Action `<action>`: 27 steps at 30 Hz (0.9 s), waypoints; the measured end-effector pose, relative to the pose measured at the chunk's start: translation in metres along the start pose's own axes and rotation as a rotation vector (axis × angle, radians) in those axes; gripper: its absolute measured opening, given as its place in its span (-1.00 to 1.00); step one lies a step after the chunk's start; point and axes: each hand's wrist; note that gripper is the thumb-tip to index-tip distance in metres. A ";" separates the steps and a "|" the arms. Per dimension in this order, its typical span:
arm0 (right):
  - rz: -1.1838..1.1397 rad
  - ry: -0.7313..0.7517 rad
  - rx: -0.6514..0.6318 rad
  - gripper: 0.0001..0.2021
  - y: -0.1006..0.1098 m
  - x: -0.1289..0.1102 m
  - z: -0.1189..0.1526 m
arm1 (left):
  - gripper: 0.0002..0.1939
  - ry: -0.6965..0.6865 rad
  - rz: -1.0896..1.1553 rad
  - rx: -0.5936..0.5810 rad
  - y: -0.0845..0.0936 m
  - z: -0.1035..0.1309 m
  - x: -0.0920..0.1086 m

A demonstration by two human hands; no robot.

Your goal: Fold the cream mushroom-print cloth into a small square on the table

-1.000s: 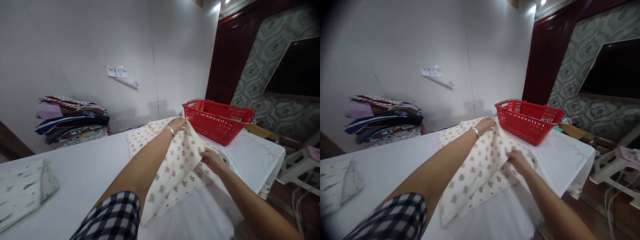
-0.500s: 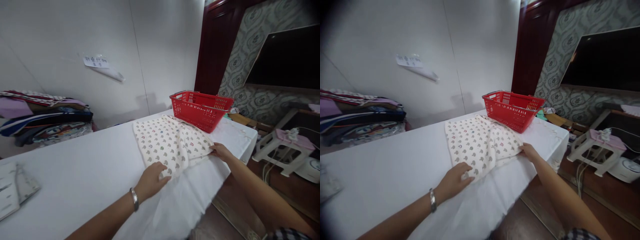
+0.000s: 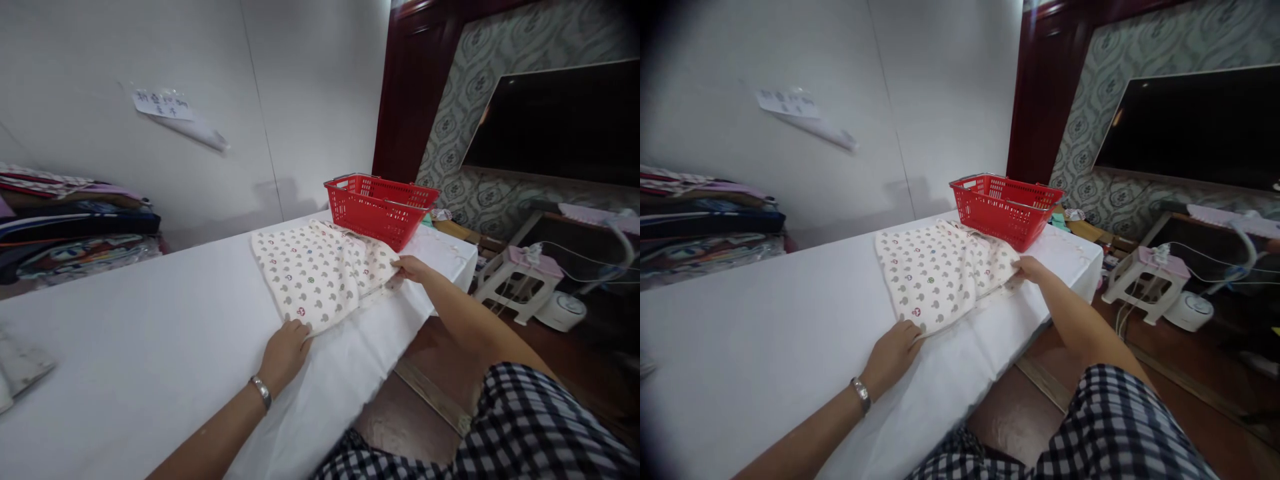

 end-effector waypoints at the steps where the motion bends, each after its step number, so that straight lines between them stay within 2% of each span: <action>1: 0.032 -0.040 0.008 -0.90 0.003 0.003 0.001 | -0.84 0.019 -0.015 -0.014 0.001 0.001 0.000; 4: 0.130 -0.128 0.030 -0.88 0.009 0.012 0.001 | -0.82 0.078 -0.057 -0.071 0.003 0.002 0.001; 6: 0.209 -0.164 0.044 -0.89 0.010 0.016 -0.001 | -0.80 0.102 -0.050 -0.068 0.007 0.002 0.002; 12: 0.504 -0.212 0.114 -0.91 0.008 0.019 -0.006 | -0.85 0.194 0.075 0.108 0.014 0.013 0.003; 17: 0.670 -0.205 0.165 -0.81 0.015 0.026 -0.008 | -0.89 0.258 0.016 -0.060 0.003 0.024 0.001; 19: 0.693 -0.194 0.190 -0.79 0.017 0.027 -0.009 | -0.88 0.260 -0.046 -0.078 0.001 0.023 0.003; 22: 0.670 -0.173 0.206 -0.80 0.018 0.026 -0.010 | -0.77 0.203 -0.153 -0.031 0.001 0.017 0.009; 24: 0.617 -0.160 0.208 -0.81 0.015 0.026 -0.009 | -0.67 0.154 -0.216 0.010 0.001 0.009 0.015; 27: 0.484 -0.139 0.210 -0.84 0.013 0.025 -0.006 | -0.65 0.130 -0.253 0.025 -0.002 -0.003 0.019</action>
Point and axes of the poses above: each hand's wrist, its own z-axis away from the middle knuckle, its own y-axis out of the back of the hand, x = y × z, and after that the axes turned 8 degrees about -x, right-handed
